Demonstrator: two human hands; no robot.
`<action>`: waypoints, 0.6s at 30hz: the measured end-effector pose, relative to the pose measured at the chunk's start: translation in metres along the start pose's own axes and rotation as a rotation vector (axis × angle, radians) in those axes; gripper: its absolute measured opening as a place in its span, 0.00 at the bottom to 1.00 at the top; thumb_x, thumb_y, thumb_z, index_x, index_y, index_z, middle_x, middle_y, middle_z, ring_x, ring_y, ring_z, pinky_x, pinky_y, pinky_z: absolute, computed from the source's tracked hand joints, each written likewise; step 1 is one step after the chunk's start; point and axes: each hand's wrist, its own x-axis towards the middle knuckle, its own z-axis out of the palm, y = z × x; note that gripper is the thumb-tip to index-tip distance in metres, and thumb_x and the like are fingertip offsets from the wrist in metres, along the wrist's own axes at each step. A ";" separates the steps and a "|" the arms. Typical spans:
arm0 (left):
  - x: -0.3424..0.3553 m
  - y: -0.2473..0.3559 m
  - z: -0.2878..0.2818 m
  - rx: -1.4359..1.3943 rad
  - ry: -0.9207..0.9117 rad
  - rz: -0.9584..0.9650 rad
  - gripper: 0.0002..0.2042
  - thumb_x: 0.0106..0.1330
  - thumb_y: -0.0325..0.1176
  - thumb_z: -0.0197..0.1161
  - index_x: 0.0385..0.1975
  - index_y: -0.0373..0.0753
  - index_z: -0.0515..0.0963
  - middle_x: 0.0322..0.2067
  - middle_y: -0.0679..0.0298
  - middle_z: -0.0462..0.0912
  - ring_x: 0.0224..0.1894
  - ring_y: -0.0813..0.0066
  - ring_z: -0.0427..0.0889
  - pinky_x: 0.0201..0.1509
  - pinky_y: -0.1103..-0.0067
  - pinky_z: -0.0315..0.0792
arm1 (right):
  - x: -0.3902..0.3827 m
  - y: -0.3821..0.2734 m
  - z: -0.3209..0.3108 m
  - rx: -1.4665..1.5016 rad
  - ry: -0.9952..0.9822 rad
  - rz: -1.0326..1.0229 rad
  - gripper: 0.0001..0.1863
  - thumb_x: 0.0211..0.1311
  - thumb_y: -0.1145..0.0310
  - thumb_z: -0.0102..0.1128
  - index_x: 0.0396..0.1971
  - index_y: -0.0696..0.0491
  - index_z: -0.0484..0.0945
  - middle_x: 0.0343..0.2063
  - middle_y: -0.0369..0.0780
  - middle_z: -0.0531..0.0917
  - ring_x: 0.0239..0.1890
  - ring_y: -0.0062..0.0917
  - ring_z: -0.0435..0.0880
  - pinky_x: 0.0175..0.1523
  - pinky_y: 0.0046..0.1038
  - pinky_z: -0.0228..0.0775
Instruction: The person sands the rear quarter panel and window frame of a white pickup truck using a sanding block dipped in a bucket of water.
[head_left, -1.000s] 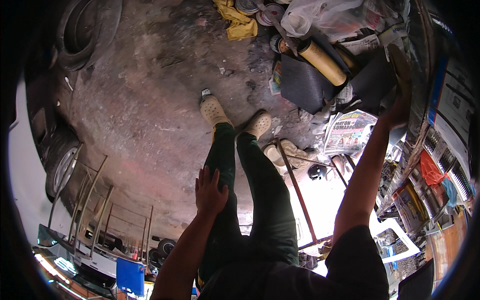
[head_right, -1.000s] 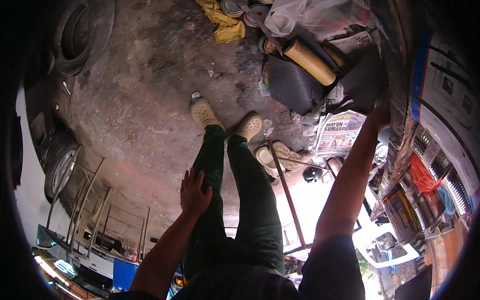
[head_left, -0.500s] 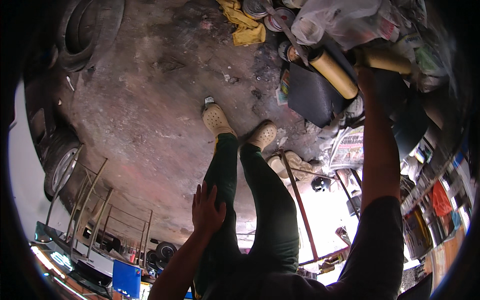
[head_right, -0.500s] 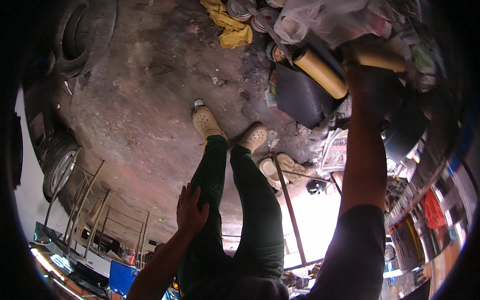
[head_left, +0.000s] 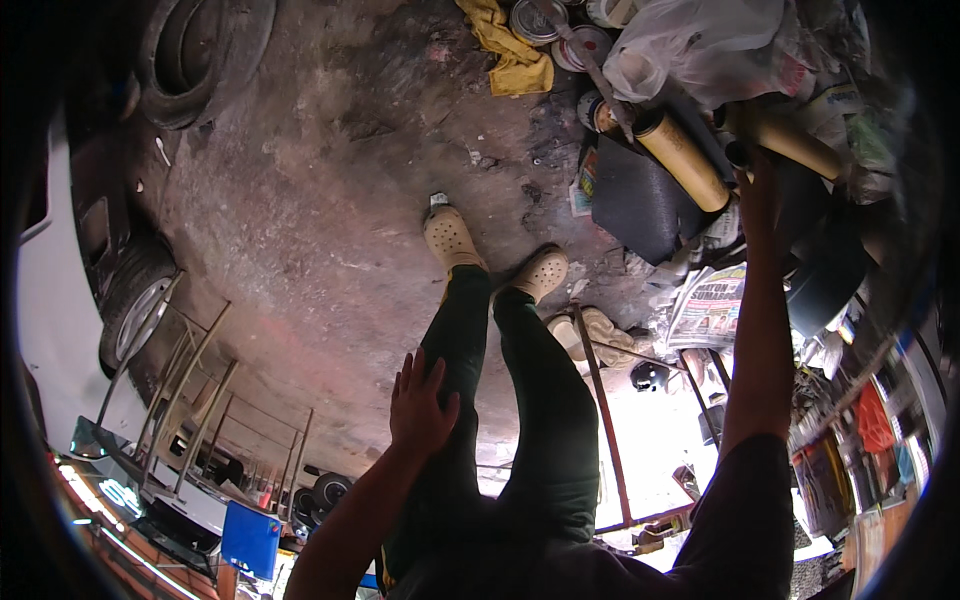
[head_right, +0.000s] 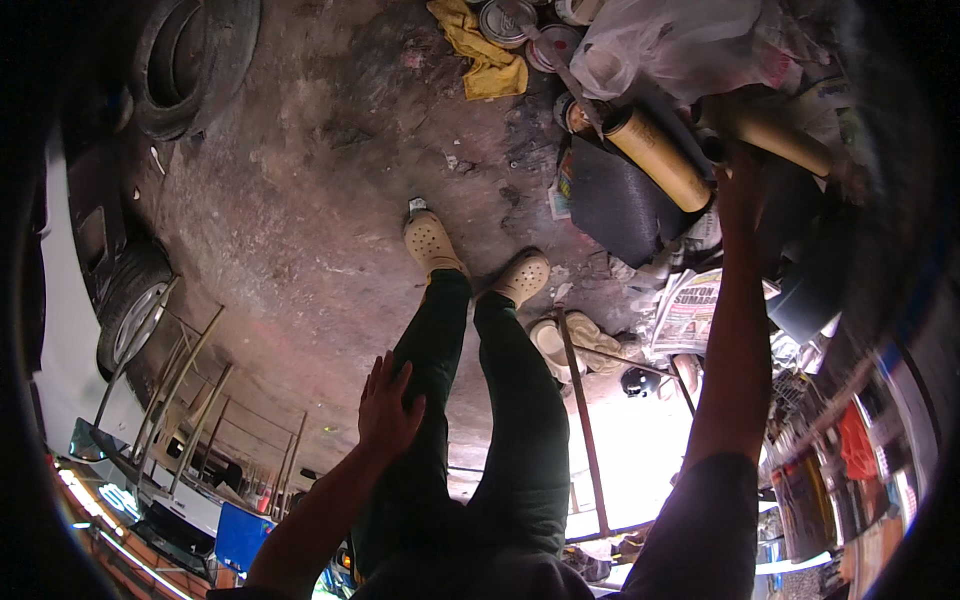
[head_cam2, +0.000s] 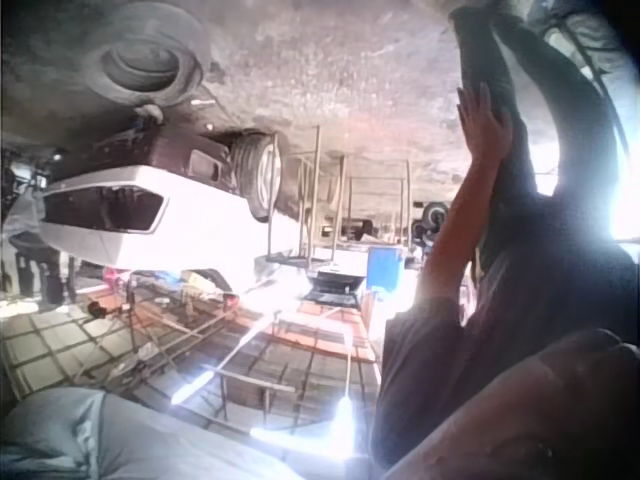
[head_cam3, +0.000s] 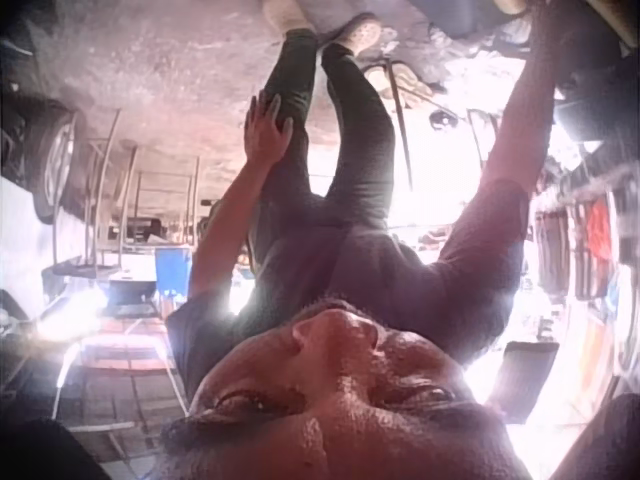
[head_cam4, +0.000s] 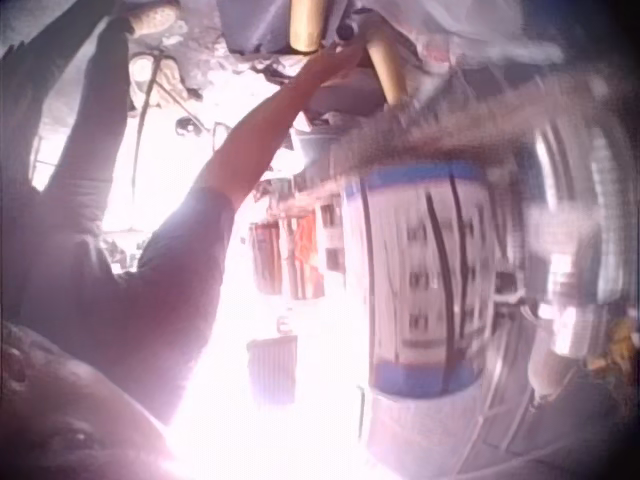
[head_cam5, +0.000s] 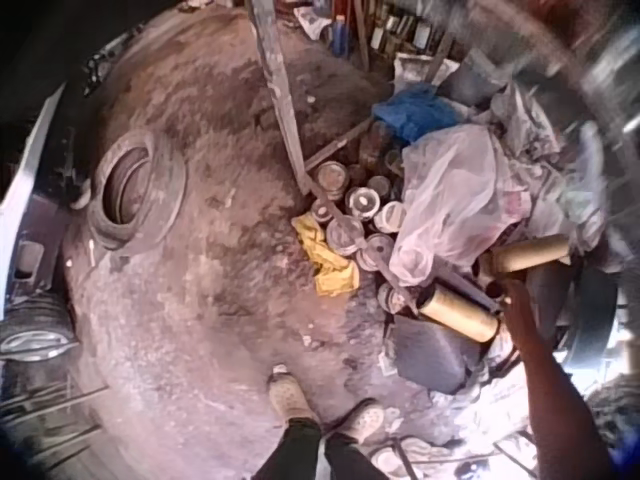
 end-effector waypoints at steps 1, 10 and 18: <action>-0.004 0.000 0.001 0.005 0.005 -0.014 0.31 0.62 0.41 0.63 0.65 0.40 0.67 0.70 0.46 0.56 0.72 0.44 0.55 0.73 0.56 0.55 | -0.010 -0.018 -0.012 0.003 0.029 0.040 0.25 0.65 0.61 0.60 0.61 0.52 0.72 0.58 0.50 0.75 0.59 0.45 0.75 0.63 0.41 0.67; -0.013 0.012 0.021 0.128 0.098 0.002 0.32 0.62 0.43 0.63 0.66 0.39 0.65 0.69 0.44 0.58 0.71 0.44 0.56 0.73 0.57 0.54 | -0.187 -0.186 -0.113 0.540 0.204 -0.022 0.36 0.52 0.85 0.54 0.65 0.54 0.65 0.62 0.47 0.72 0.66 0.46 0.69 0.69 0.43 0.62; -0.094 0.111 -0.061 -0.150 0.362 0.542 0.37 0.59 0.44 0.70 0.66 0.35 0.63 0.66 0.42 0.61 0.68 0.42 0.61 0.71 0.58 0.57 | -0.323 -0.342 -0.250 0.916 -0.029 0.238 0.24 0.60 0.72 0.63 0.56 0.58 0.71 0.51 0.51 0.79 0.54 0.47 0.80 0.57 0.36 0.74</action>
